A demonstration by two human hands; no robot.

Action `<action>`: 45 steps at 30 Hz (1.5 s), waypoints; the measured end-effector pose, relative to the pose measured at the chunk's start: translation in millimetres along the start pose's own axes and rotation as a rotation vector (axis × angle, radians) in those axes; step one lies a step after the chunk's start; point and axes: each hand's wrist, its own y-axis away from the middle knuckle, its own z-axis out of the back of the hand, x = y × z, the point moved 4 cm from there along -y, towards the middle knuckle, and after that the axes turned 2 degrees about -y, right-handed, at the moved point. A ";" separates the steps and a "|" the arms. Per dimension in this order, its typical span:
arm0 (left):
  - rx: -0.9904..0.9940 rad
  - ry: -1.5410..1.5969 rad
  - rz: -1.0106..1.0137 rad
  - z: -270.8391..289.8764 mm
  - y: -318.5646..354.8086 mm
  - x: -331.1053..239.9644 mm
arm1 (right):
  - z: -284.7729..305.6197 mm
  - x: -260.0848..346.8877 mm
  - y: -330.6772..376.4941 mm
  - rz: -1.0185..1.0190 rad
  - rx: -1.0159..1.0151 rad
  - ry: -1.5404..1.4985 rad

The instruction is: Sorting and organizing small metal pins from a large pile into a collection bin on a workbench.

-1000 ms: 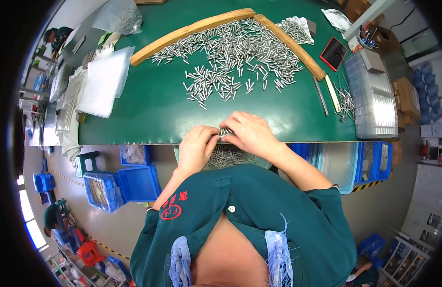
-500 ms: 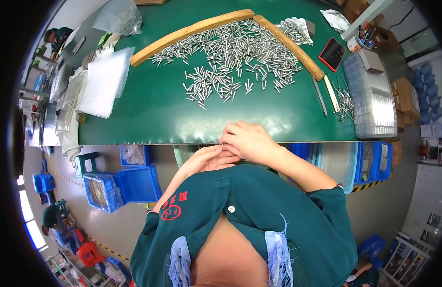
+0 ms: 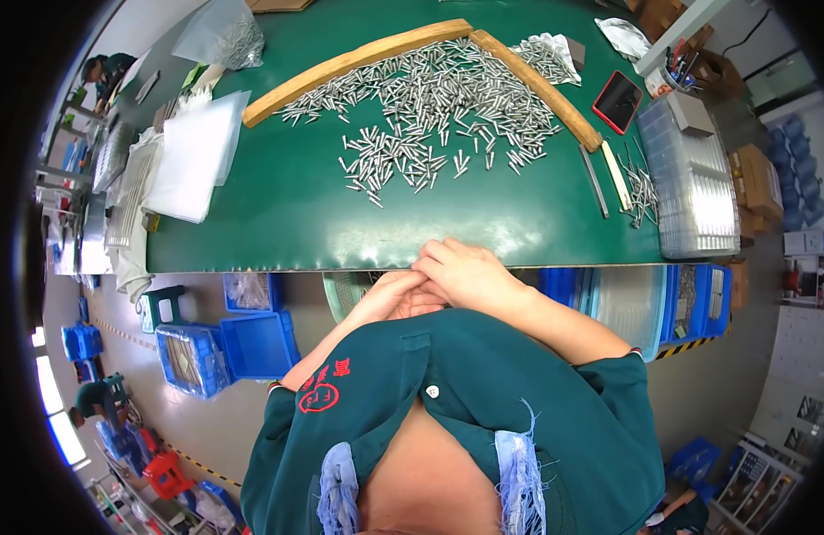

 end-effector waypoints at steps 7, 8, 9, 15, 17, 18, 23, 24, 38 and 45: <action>-0.032 -0.097 0.001 1.7 -0.2 0.2 | 3.2 -2.5 0.7 -0.059 0.082 -0.158; -0.032 -0.098 0.001 1.2 0.1 -0.2 | 2.3 -3.6 0.9 -0.058 0.081 -0.158; -0.027 -0.096 0.000 0.2 0.4 -0.5 | 0.6 -5.4 1.3 -0.051 0.067 -0.163; -0.029 -0.101 0.009 0.9 -0.8 -1.0 | -2.0 -5.7 0.6 -0.038 0.087 -0.152; -0.041 -0.097 0.022 2.1 0.0 -1.0 | -0.5 -4.6 0.6 -0.049 0.099 -0.142; -0.037 -0.111 0.018 3.2 0.5 -0.8 | 1.4 -3.5 0.6 -0.041 0.091 -0.159; -0.082 -0.188 0.048 2.5 0.8 -2.5 | 3.3 -10.4 2.5 -0.085 0.065 -0.291; -0.077 -0.205 0.045 3.1 0.8 -2.8 | 3.0 -11.7 2.3 -0.087 0.064 -0.289; -0.076 -0.614 -0.259 -20.3 20.5 -41.8 | 31.5 -5.5 -14.6 -0.161 -0.040 -0.538; -0.109 -0.642 -0.320 -29.5 28.7 -55.4 | 38.5 -6.9 -20.3 -0.159 -0.132 -0.624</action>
